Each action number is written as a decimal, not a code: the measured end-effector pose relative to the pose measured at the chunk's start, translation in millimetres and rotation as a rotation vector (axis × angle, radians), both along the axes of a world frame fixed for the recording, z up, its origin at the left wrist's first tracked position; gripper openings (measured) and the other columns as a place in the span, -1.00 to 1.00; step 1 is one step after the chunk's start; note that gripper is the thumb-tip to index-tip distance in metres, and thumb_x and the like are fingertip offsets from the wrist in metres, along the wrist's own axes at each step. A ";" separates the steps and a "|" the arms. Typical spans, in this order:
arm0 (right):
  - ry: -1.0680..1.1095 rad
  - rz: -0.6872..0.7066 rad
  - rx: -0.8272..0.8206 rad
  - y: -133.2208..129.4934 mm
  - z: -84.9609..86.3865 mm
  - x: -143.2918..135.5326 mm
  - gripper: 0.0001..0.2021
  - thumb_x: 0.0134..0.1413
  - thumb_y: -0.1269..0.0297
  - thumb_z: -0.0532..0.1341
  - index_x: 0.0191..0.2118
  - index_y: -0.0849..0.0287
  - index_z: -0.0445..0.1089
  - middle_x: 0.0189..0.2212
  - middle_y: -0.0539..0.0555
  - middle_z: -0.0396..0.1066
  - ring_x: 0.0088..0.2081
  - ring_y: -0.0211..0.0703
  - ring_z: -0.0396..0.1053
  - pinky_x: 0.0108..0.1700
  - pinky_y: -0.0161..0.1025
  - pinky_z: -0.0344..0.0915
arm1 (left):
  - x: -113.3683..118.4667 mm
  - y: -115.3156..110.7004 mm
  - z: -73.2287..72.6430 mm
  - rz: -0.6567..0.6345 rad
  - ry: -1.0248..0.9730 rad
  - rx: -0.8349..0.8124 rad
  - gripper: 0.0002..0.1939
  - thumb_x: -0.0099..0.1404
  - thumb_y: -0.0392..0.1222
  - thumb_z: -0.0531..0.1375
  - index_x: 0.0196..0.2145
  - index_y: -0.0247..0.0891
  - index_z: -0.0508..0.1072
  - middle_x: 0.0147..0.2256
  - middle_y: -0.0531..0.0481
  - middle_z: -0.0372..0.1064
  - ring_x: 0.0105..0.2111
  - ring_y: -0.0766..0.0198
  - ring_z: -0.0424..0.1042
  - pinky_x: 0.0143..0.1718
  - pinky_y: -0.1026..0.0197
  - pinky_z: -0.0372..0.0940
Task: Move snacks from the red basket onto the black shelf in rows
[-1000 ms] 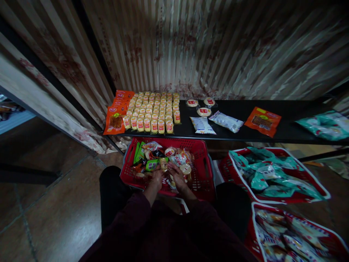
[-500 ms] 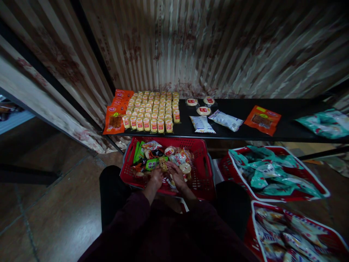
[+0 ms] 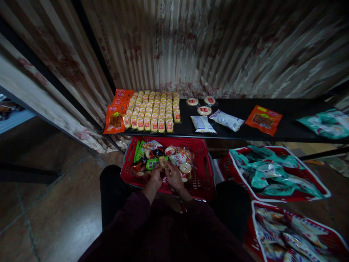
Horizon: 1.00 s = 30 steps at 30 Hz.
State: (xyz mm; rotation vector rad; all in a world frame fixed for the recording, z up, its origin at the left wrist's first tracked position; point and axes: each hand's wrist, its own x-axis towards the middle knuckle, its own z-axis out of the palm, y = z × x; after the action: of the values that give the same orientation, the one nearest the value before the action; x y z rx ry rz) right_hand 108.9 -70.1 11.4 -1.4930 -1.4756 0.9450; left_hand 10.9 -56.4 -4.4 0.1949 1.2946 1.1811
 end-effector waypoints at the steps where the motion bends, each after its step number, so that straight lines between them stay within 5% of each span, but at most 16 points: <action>1: -0.017 -0.005 -0.010 -0.2 -1.3 -0.7 -0.63 -0.07 0.26 0.15 -0.09 0.03 0.48 -0.04 0.08 0.45 0.06 0.03 0.30 0.18 0.01 0.15 | -0.4 0.0 -1.0 0.000 -0.040 -0.009 -0.61 -0.02 -0.45 0.17 -0.19 -0.28 0.46 -0.40 -0.04 0.49 -0.41 0.22 0.48 -0.27 0.14 0.37; 7: -0.023 -0.027 -0.051 -0.4 -9.1 -1.3 -0.61 -0.02 0.15 0.13 -0.07 0.11 0.45 -0.04 0.15 0.44 0.00 0.04 0.35 0.13 0.01 0.22 | -1.7 -2.0 -2.1 0.046 -0.203 -0.046 -0.52 -0.03 -0.44 0.20 -0.09 -0.24 0.43 -0.36 -0.01 0.51 -0.38 0.28 0.48 -0.25 0.21 0.36; 14: 0.047 -0.094 -0.193 0.7 -10.9 2.3 -0.57 0.01 0.00 0.14 -0.06 0.11 0.43 -0.07 0.16 0.46 -0.06 0.02 0.40 0.04 -0.02 0.29 | -2.0 -5.5 14.9 -0.014 -0.248 0.030 -0.60 -0.01 -0.37 0.23 -0.15 -0.29 0.48 -0.35 -0.05 0.52 -0.31 0.22 0.49 -0.18 0.16 0.35; 30: 0.422 -0.228 -0.235 4.9 -6.6 8.2 -0.55 -0.17 -0.03 0.29 -0.17 0.16 0.46 -0.22 0.12 0.53 -0.18 0.00 0.46 -0.05 -0.04 0.35 | 7.9 -2.8 33.5 -0.085 -0.109 0.088 -0.67 -0.17 -0.40 0.30 -0.34 -0.27 0.48 -0.38 0.03 0.45 -0.44 0.34 0.40 -0.36 0.29 0.25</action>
State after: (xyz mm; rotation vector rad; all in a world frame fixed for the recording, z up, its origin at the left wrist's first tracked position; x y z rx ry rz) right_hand 117.1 -65.2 4.8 -1.4744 -0.8976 1.2325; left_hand 18.8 -59.2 29.2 0.2437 1.1299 1.1610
